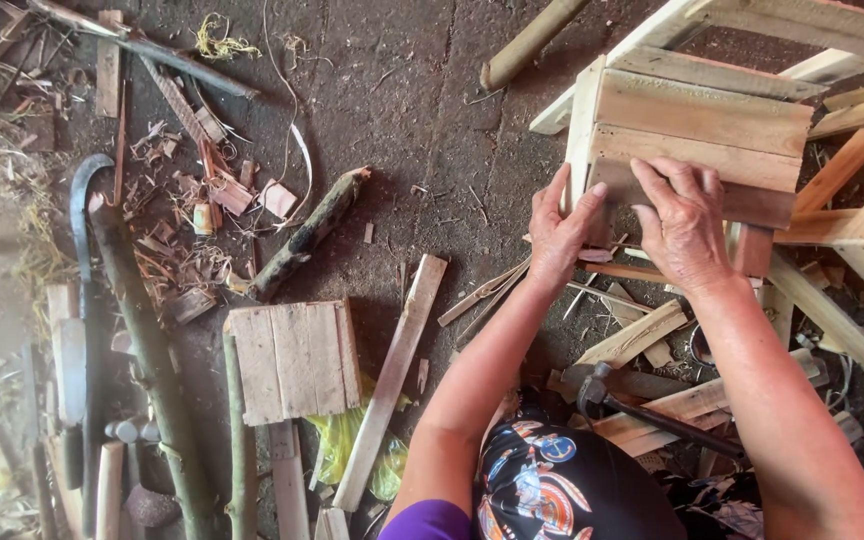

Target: The person sits on the ground assembling small wooden stool frames from scrap wood. They position wooden slats on the frames and hammer nails into them with a claw hammer, working on one frame at a time and turning the frames to reach different sides.

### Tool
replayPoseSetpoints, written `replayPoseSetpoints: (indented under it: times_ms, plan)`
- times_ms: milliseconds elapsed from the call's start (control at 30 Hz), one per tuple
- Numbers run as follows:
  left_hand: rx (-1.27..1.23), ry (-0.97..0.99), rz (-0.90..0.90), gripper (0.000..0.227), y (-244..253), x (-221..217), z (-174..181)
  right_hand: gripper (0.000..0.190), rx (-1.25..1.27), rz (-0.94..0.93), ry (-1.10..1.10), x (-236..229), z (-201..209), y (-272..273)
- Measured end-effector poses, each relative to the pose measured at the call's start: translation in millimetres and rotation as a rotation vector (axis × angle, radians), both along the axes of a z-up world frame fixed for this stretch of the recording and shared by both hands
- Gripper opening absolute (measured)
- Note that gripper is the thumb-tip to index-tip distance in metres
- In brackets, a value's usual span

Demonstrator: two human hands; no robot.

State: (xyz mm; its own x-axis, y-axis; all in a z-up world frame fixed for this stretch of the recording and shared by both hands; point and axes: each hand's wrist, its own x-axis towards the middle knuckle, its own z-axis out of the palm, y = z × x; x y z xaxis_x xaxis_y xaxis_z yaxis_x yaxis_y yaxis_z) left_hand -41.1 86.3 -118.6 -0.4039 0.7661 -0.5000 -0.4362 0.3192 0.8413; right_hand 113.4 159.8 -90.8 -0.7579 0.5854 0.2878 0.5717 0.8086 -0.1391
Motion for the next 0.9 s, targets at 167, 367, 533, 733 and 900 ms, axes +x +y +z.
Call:
replayPoseSetpoints:
  times_ms: [167,367,533,733,900]
  plan:
    - [0.007,0.008,-0.008,0.103,2,2,2,0.066,-0.054,-0.008,0.026,7,3,-2]
    - [0.055,0.014,0.001,0.1,4,11,-19,0.067,-0.055,0.003,0.041,8,3,-3]
    - [0.118,0.011,-0.005,0.096,2,11,-31,0.062,-0.073,0.024,0.05,7,2,0]
    - [0.094,0.037,-0.027,0.099,0,9,-24,0.067,-0.068,0.013,0.038,8,-1,0]
    - [0.123,0.172,0.013,0.083,2,17,-32,0.08,-0.014,-0.098,-0.047,10,0,-10]
